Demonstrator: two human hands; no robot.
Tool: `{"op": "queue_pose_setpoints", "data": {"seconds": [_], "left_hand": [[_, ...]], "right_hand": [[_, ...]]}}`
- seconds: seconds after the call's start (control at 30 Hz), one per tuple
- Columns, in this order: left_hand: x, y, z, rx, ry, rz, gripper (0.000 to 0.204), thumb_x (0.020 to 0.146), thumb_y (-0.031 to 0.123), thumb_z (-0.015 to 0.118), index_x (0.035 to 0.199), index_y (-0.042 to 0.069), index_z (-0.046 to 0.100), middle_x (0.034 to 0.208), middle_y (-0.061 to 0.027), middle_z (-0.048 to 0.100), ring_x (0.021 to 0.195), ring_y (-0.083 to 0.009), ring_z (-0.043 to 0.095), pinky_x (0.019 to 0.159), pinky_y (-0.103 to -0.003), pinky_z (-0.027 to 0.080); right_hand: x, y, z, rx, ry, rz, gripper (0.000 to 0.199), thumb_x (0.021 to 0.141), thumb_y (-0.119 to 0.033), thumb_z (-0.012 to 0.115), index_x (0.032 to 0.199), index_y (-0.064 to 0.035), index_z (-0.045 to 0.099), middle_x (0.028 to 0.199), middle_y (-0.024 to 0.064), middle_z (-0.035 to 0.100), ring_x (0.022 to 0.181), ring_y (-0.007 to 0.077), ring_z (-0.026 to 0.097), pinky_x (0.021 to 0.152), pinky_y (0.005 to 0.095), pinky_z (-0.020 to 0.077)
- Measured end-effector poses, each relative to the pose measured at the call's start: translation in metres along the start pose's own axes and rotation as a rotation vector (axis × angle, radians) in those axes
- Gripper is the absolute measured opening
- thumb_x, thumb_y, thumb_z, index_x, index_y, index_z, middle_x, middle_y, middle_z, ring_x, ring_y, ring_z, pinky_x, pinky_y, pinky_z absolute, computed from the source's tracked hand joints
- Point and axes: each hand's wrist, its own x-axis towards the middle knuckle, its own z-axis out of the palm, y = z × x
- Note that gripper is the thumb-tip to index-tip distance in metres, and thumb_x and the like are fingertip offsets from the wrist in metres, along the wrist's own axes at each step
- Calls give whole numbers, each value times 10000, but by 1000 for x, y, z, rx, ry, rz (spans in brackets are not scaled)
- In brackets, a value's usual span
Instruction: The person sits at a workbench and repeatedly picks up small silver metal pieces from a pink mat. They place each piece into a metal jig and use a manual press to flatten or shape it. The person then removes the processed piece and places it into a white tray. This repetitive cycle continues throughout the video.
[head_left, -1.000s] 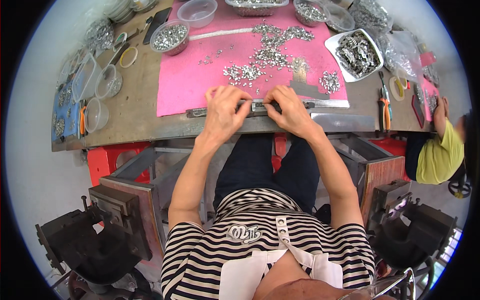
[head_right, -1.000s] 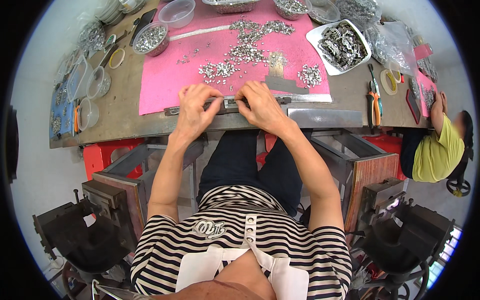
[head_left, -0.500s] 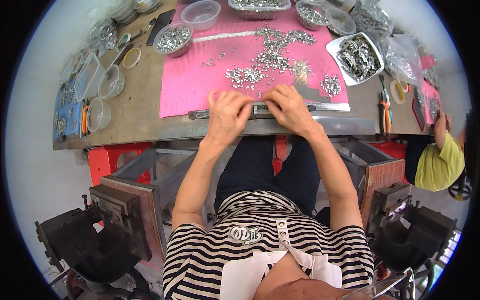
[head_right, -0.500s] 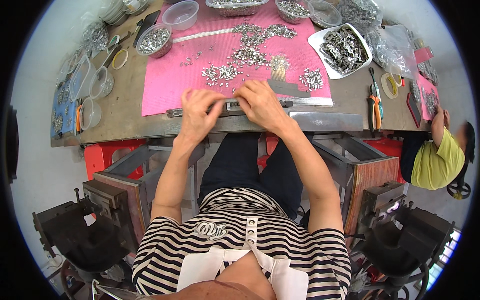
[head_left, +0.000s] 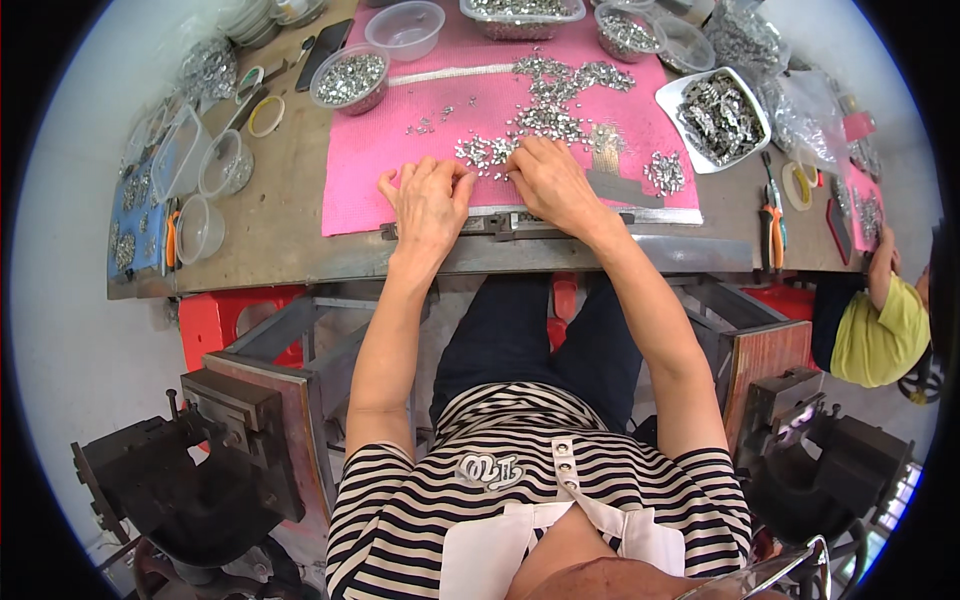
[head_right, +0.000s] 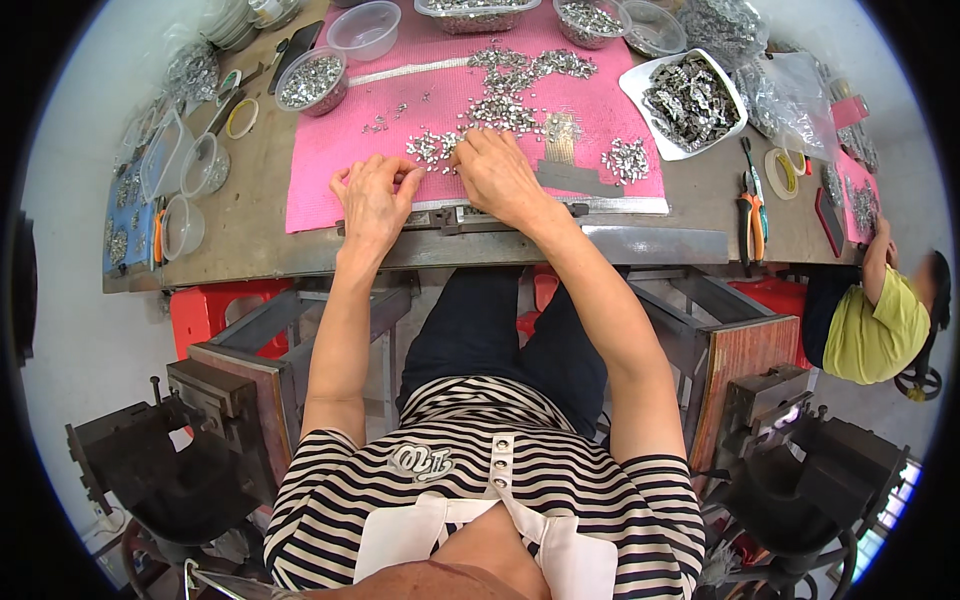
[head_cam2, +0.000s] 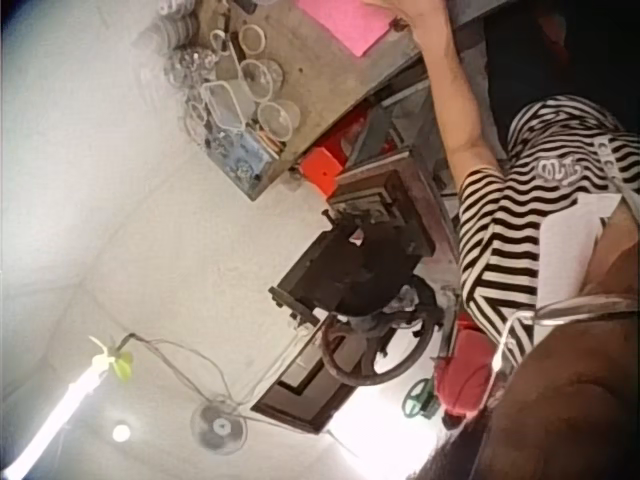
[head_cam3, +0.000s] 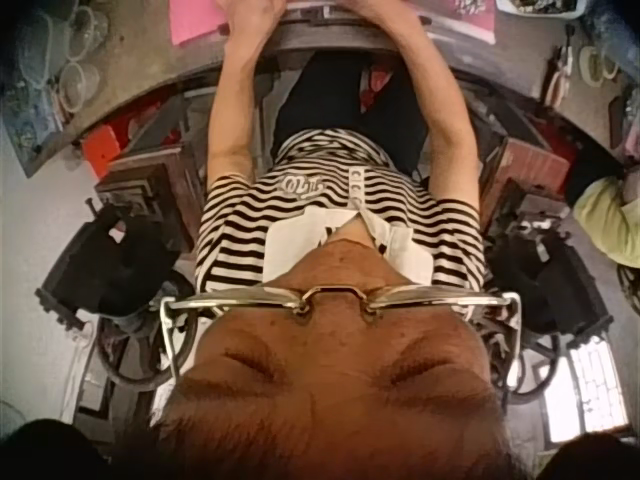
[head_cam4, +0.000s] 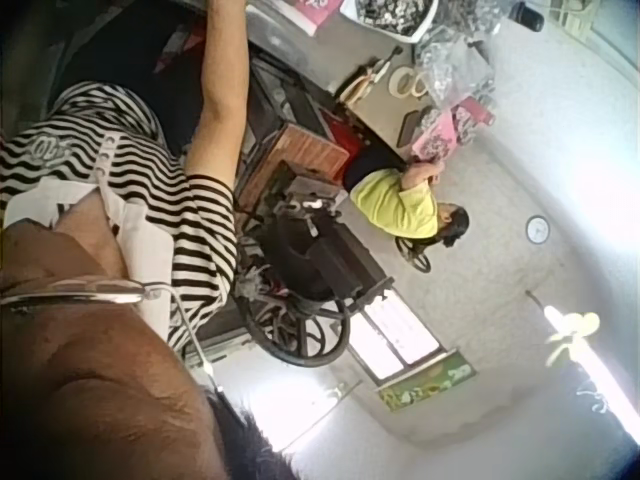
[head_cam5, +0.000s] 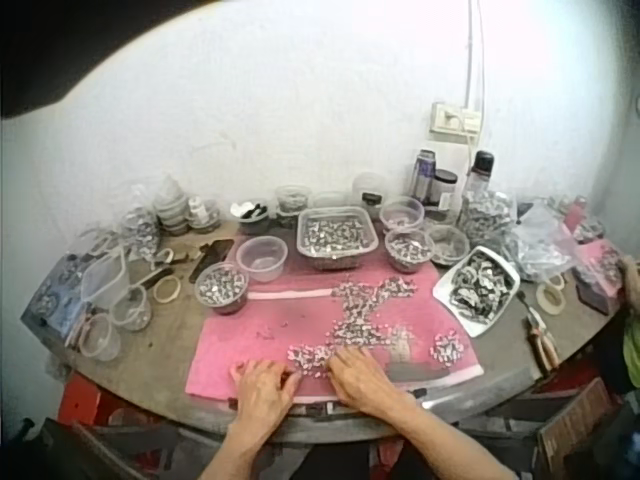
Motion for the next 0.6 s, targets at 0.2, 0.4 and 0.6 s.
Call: {"op": "queue_pose_setpoints", "data": {"seconds": [0.2, 0.4, 0.6], "left_hand": [[0, 3, 4, 53, 27, 0, 207, 854, 350, 798, 878, 147, 765, 815, 0, 635, 854, -220, 581, 997, -518, 309], [2, 0, 11, 7, 32, -5, 210, 852, 351, 800, 869, 148, 749, 802, 7, 631, 859, -214, 576, 1008, -523, 305], [2, -1, 9, -15, 29, -7, 179, 854, 311, 793, 852, 144, 729, 814, 5, 645, 856, -213, 579, 1012, -528, 306]], "right_hand": [[-33, -15, -39, 157, -41, 70, 100, 872, -40, 680, 951, -30, 619, 942, 103, 602, 903, 289, 591, 807, 398, 423], [-52, -25, -42, 144, -41, 29, 105, 846, -33, 676, 917, -32, 598, 920, 104, 572, 905, 297, 571, 821, 415, 423], [-51, -26, -42, 110, -39, -5, 113, 837, -32, 692, 916, -37, 611, 907, 98, 585, 895, 290, 584, 811, 409, 427]]}}
